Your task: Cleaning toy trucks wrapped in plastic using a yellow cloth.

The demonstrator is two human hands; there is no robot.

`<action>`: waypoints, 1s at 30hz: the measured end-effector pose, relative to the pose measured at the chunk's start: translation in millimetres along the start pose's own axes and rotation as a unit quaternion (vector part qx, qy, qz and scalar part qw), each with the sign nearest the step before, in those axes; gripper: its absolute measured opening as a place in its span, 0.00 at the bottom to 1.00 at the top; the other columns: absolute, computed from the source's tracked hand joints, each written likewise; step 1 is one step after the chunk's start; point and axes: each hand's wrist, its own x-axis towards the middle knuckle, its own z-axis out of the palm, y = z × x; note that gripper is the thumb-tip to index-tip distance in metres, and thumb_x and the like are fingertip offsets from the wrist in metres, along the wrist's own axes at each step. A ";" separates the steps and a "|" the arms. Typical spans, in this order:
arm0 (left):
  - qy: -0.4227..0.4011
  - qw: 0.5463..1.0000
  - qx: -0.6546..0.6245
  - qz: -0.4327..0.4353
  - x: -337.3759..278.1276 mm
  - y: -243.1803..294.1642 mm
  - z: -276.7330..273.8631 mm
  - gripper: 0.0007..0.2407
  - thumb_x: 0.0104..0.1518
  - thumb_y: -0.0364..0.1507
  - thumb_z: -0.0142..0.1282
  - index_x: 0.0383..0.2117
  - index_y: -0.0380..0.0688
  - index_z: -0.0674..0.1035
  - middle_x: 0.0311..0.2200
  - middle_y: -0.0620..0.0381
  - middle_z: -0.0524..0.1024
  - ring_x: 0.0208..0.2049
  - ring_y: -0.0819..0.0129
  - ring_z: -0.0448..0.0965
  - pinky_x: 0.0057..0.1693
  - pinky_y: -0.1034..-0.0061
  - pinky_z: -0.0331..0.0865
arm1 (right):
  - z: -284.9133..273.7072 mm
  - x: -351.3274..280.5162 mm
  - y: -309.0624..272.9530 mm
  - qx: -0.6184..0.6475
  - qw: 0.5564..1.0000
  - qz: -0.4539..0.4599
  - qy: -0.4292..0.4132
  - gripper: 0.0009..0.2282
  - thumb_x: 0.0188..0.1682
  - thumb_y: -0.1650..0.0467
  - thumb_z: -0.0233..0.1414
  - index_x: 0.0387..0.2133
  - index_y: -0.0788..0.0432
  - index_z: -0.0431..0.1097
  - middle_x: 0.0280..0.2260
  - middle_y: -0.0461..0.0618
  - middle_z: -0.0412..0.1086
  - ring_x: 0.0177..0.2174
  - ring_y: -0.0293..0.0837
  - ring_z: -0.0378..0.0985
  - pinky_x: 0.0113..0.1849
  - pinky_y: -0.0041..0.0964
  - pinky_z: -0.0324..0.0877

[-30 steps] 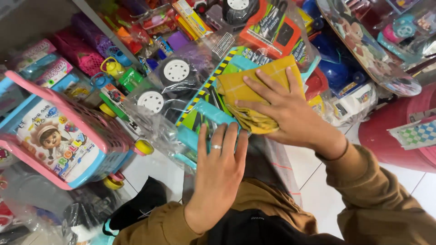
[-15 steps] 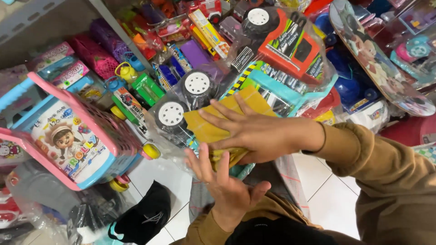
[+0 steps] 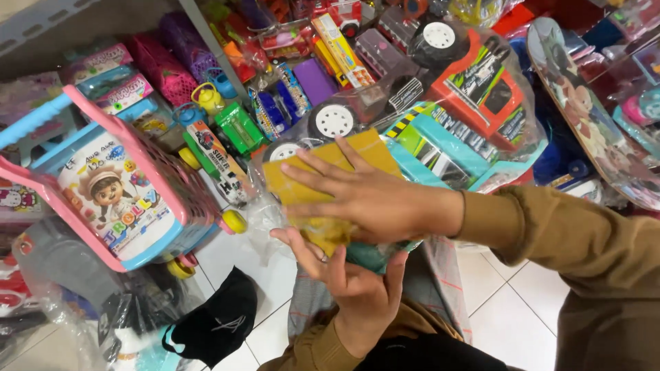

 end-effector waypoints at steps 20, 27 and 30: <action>0.031 0.999 -0.006 -0.023 19.3 -1.2 -10.9 0.28 0.62 0.31 0.63 0.58 0.45 0.53 0.70 0.25 0.36 0.74 0.24 0.34 0.74 0.29 0.37 | -7.1 -0.8 46.2 -0.014 0.995 -0.094 0.018 0.35 0.36 0.70 0.50 0.65 0.44 0.60 0.71 0.41 0.43 0.70 0.55 0.31 0.62 0.73 0.28; -0.003 0.999 0.028 -0.030 51.0 4.0 -21.9 0.25 0.63 0.30 0.61 0.59 0.41 0.57 0.68 0.25 0.48 0.73 0.21 0.44 0.74 0.30 0.42 | 1.6 7.3 79.0 0.032 0.981 0.099 0.164 0.31 0.43 0.73 0.48 0.66 0.50 0.56 0.73 0.46 0.36 0.70 0.61 0.24 0.64 0.72 0.26; -0.017 0.999 0.029 -0.027 44.3 -2.7 -24.9 0.24 0.62 0.30 0.60 0.58 0.41 0.58 0.68 0.29 0.51 0.73 0.23 0.47 0.74 0.31 0.44 | -1.3 -13.0 45.5 0.068 0.988 0.065 0.120 0.33 0.43 0.75 0.47 0.67 0.49 0.57 0.73 0.51 0.33 0.69 0.63 0.20 0.61 0.73 0.23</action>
